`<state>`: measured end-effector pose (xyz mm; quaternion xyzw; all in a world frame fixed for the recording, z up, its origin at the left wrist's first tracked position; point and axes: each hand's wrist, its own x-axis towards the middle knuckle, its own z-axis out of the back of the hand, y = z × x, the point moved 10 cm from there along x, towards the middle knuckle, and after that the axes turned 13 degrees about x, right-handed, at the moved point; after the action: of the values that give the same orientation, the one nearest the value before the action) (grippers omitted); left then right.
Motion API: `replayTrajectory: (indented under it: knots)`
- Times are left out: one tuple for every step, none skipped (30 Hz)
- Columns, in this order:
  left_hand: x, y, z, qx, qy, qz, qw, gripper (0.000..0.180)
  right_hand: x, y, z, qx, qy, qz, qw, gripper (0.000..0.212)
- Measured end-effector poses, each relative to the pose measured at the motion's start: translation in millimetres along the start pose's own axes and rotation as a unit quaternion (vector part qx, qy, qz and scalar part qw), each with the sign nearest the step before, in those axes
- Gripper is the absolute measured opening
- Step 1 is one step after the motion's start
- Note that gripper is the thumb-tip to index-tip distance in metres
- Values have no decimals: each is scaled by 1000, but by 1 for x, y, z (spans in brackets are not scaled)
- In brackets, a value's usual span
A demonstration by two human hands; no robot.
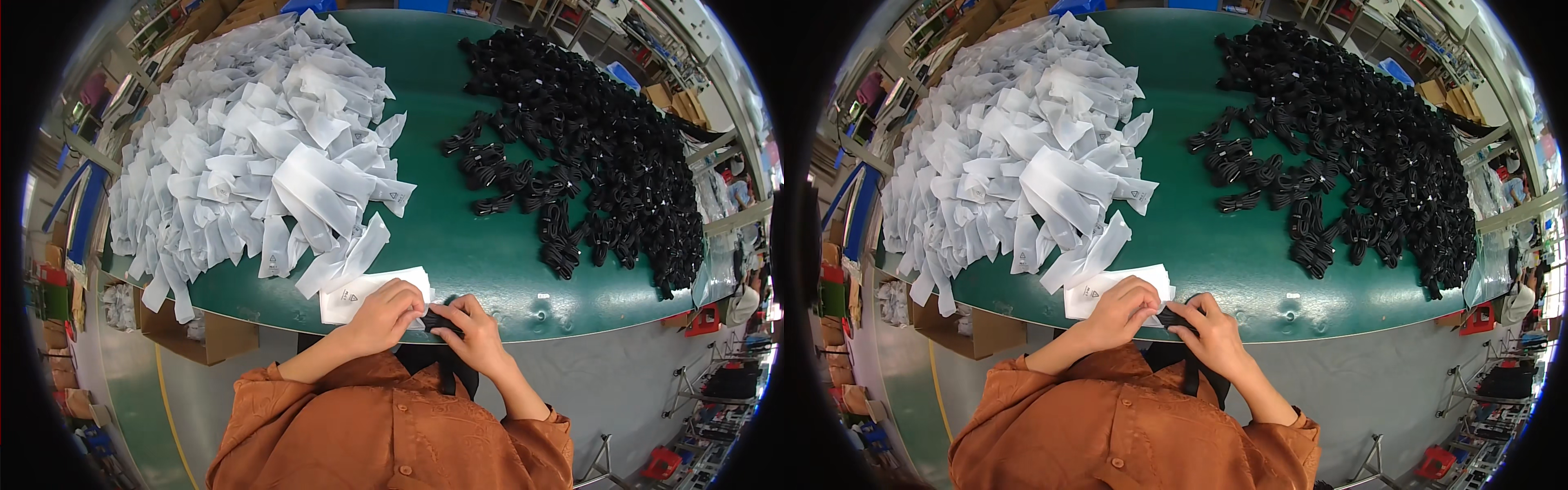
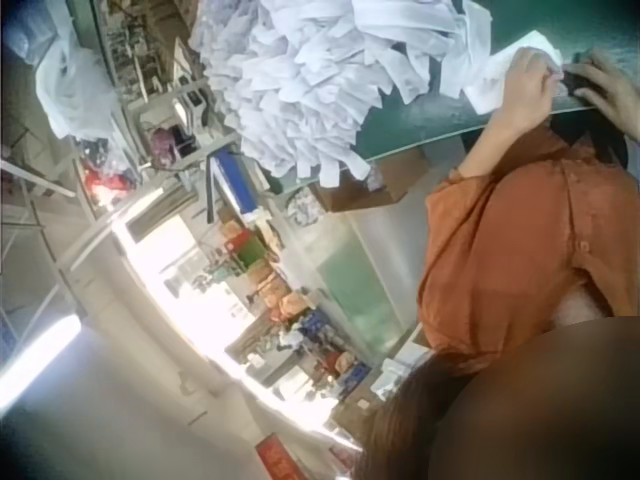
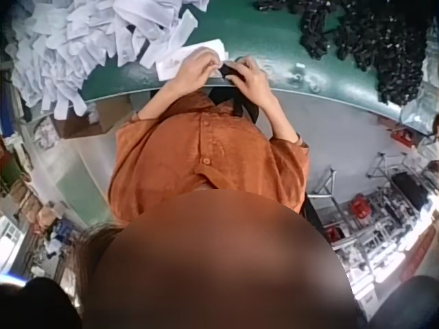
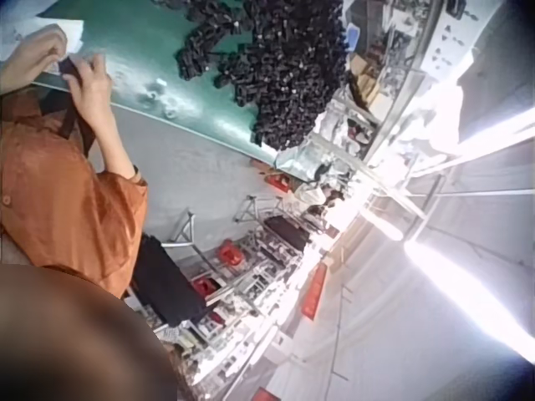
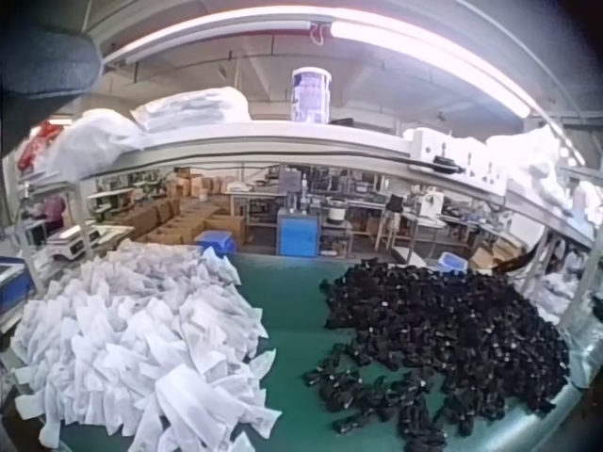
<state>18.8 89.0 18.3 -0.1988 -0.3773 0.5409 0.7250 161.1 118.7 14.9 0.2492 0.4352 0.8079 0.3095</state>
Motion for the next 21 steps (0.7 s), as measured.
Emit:
replayTrajectory:
  knots:
    - [0,-7,2,18,-5,-32,999,17,0,0,0,0,0,0,1000,42]
    - [1,-8,3,17,-5,-31,999,17,-2,-4,-1,32,-4,-15,999,41]
    - [1,-9,6,11,-16,-33,999,16,-2,-7,-1,64,-8,-30,997,39]
    - [1,-10,9,5,-27,-34,999,16,-2,-5,-1,64,-8,-31,997,39]
    - [1,-11,10,5,-27,-33,999,16,-1,-5,0,80,-17,-40,996,38]
    - [2,-14,10,11,-15,-53,998,16,0,-5,0,97,-27,-50,994,36]
    - [3,-18,9,18,-3,-74,997,16,0,-5,-1,97,-27,-50,994,36]
    - [3,-18,10,18,-3,-74,997,16,0,-8,0,111,-42,-61,991,35]
    - [3,-19,10,19,1,-81,997,16,-1,-10,1,124,-56,-72,988,34]
    - [3,-20,10,20,5,-88,996,16,-1,-10,-1,124,-56,-72,988,34]
    - [2,-20,10,20,5,-87,996,16,-2,-12,-1,134,-67,-85,985,33]
    - [2,-18,10,14,5,-80,997,16,-3,-14,0,143,-78,-97,982,32]
    - [2,-16,11,7,5,-72,997,17,-2,-14,-2,143,-78,-97,982,32]
    - [3,-16,10,7,5,-72,997,17,-3,-14,1,141,-96,-96,981,32]
    - [4,-15,11,-4,1,-67,998,17,-3,-14,3,139,-115,-94,979,31]
    - [5,-14,12,-13,-3,-63,998,17,-3,-13,3,139,-114,-94,979,31]
    - [5,-13,12,-13,-4,-63,998,17,-2,-8,4,130,-115,-74,982,32]
    - [5,-11,14,-17,-15,-60,998,15,-1,-4,5,121,-116,-54,984,33]
    - [4,-9,16,-22,-25,-58,998,13,-1,-5,6,121,-116,-54,984,33]
    - [2,-10,16,-22,-25,-58,998,13,0,3,6,72,-104,-6,992,35]
    - [0,4,12,-77,-2,22,997,14,0,11,5,23,-92,42,995,36]
